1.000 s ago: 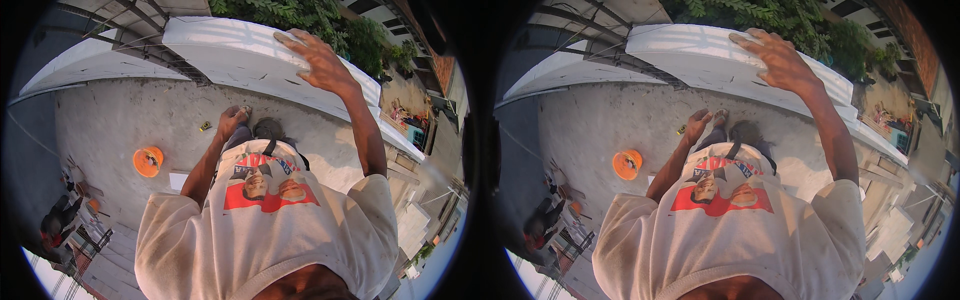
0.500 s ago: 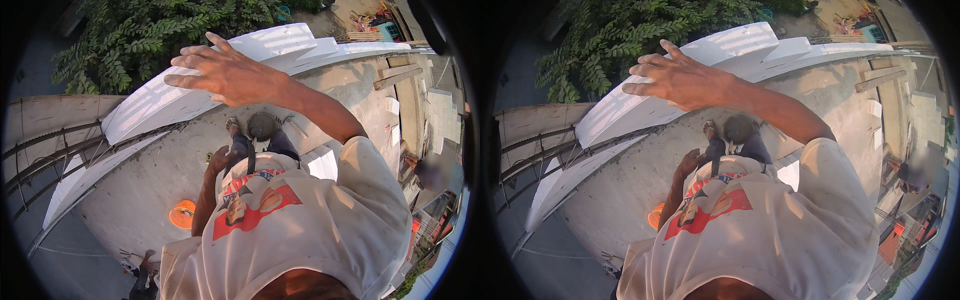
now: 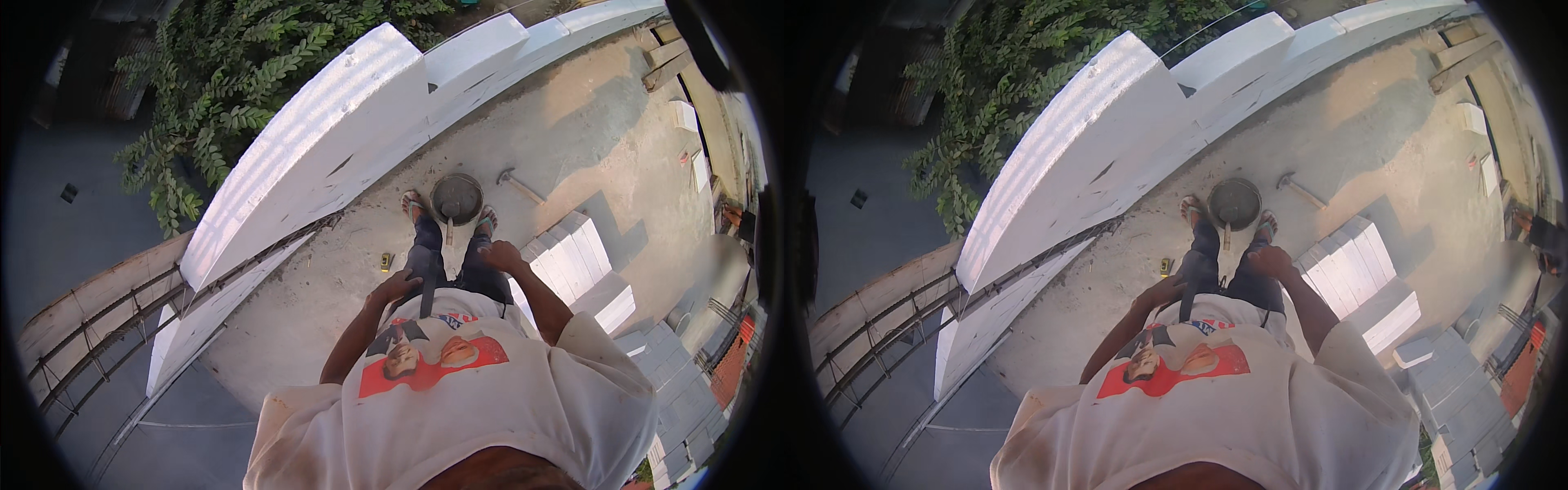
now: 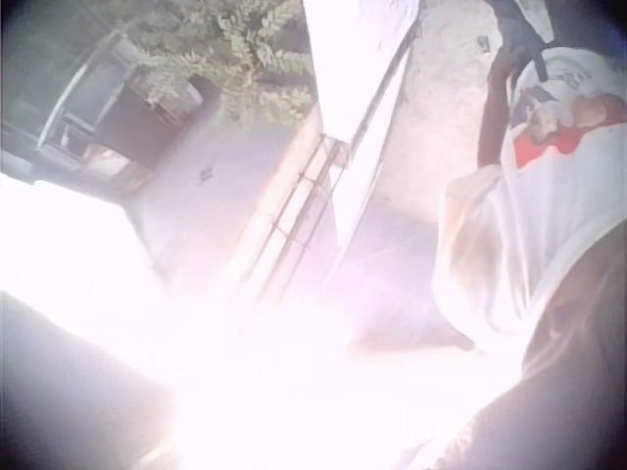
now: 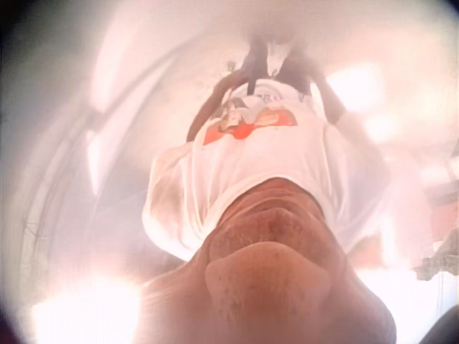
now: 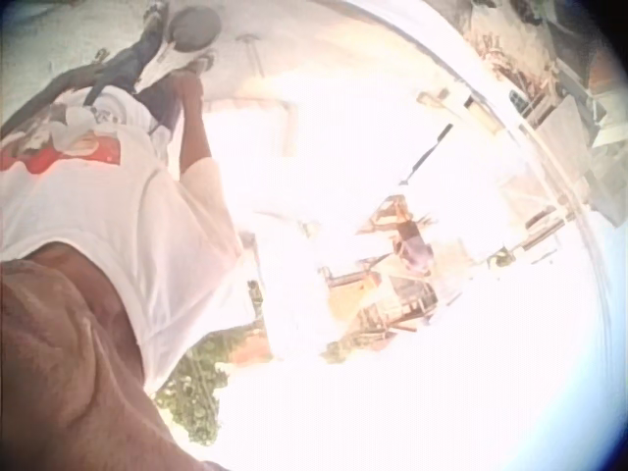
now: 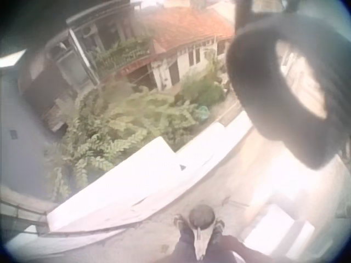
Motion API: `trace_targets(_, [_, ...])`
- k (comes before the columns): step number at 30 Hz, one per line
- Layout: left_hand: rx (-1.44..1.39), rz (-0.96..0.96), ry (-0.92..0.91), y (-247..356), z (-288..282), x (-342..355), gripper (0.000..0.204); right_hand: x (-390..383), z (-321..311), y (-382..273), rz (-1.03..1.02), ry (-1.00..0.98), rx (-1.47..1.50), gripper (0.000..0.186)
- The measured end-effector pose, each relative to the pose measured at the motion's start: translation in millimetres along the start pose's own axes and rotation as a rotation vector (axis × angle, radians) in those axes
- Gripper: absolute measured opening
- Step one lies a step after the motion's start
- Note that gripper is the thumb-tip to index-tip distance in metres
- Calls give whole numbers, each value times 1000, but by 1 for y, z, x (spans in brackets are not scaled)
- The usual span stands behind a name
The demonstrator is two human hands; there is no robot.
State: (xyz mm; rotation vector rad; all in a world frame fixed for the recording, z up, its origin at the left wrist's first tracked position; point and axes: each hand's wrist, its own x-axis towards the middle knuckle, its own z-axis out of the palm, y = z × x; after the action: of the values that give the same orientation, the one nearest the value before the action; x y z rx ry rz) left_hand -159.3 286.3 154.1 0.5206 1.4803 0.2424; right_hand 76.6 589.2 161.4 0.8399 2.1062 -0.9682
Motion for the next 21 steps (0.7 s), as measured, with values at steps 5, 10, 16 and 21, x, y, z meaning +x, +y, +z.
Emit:
trace_targets(5, [176, -150, -5, 21, 48, 22, 106, -1, 96, 178, 343, -88, 269, 43])
trace_targets(10, [322, -486, -12, 42, 99, 72, 128, 70, 119, 277, 568, -109, 605, 27])
trace_targets(16, [357, -703, 347, 50, 136, 135, 134, 266, 147, 390, 467, 225, 433, 36])
trace_targets(21, [317, -744, 408, 46, 122, 162, 122, 416, 178, 472, 374, 406, 61, 78])
